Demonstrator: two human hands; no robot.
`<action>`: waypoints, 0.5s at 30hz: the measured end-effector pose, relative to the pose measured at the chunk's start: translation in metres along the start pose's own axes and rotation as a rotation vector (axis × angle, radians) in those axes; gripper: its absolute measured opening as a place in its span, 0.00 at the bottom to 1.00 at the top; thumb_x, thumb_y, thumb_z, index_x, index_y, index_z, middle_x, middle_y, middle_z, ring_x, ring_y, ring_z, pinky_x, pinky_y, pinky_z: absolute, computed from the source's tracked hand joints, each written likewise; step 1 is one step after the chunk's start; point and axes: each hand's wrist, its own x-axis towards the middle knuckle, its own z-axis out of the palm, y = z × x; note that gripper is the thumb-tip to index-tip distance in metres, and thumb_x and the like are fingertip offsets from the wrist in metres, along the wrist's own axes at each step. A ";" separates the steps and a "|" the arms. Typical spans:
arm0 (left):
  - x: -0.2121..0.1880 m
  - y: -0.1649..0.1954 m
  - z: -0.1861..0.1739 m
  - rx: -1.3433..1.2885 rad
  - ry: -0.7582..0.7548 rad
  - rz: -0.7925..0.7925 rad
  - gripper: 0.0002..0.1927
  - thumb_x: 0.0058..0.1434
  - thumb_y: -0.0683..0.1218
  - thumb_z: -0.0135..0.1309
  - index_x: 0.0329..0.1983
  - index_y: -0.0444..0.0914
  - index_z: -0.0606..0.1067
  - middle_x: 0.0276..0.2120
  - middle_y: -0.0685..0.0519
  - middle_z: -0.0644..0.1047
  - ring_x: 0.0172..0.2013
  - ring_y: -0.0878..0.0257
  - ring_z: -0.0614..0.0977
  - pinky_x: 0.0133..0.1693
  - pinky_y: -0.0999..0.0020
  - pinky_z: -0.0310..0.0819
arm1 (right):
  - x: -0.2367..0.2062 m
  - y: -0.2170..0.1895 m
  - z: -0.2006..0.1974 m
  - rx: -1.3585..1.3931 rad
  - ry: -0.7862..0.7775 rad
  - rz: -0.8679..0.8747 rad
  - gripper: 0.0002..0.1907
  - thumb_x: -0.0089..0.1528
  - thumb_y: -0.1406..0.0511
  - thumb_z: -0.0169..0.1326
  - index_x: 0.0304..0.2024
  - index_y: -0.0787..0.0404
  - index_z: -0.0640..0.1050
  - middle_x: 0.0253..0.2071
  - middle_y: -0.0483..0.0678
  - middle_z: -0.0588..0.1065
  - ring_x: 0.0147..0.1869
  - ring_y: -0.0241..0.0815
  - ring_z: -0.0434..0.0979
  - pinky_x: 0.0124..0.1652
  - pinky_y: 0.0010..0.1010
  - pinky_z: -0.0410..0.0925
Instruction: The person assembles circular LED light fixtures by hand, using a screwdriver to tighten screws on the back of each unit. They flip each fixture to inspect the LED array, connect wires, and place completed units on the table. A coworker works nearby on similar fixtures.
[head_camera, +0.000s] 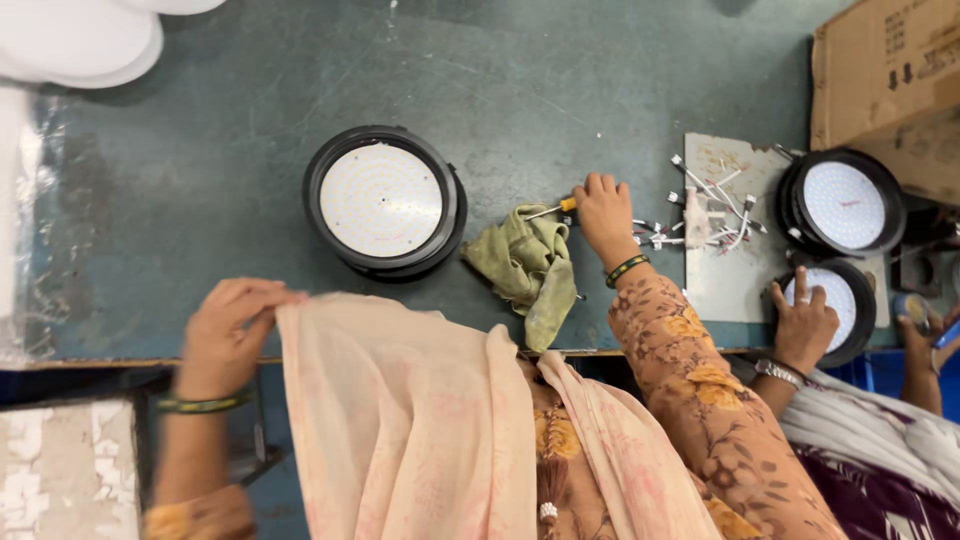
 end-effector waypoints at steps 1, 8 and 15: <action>-0.006 -0.017 -0.022 0.055 -0.140 0.072 0.11 0.58 0.39 0.55 0.43 0.42 0.81 0.46 0.48 0.81 0.53 0.49 0.79 0.53 0.57 0.72 | 0.002 0.003 0.001 -0.031 -0.005 -0.020 0.08 0.60 0.65 0.53 0.42 0.52 0.79 0.44 0.43 0.74 0.52 0.44 0.72 0.48 0.39 0.63; -0.034 -0.061 -0.110 0.437 -0.566 -0.639 0.39 0.48 0.60 0.66 0.64 0.47 0.72 0.59 0.50 0.76 0.59 0.50 0.77 0.57 0.55 0.72 | -0.001 0.028 0.022 -0.031 -0.011 -0.061 0.09 0.60 0.65 0.52 0.43 0.52 0.78 0.41 0.41 0.75 0.52 0.42 0.73 0.51 0.42 0.62; 0.064 -0.001 -0.020 0.521 -0.207 0.123 0.38 0.50 0.56 0.60 0.66 0.47 0.69 0.63 0.50 0.73 0.67 0.52 0.71 0.65 0.55 0.66 | -0.017 0.015 0.004 -0.021 -0.058 -0.019 0.07 0.60 0.64 0.54 0.41 0.52 0.78 0.42 0.44 0.73 0.52 0.44 0.74 0.52 0.42 0.61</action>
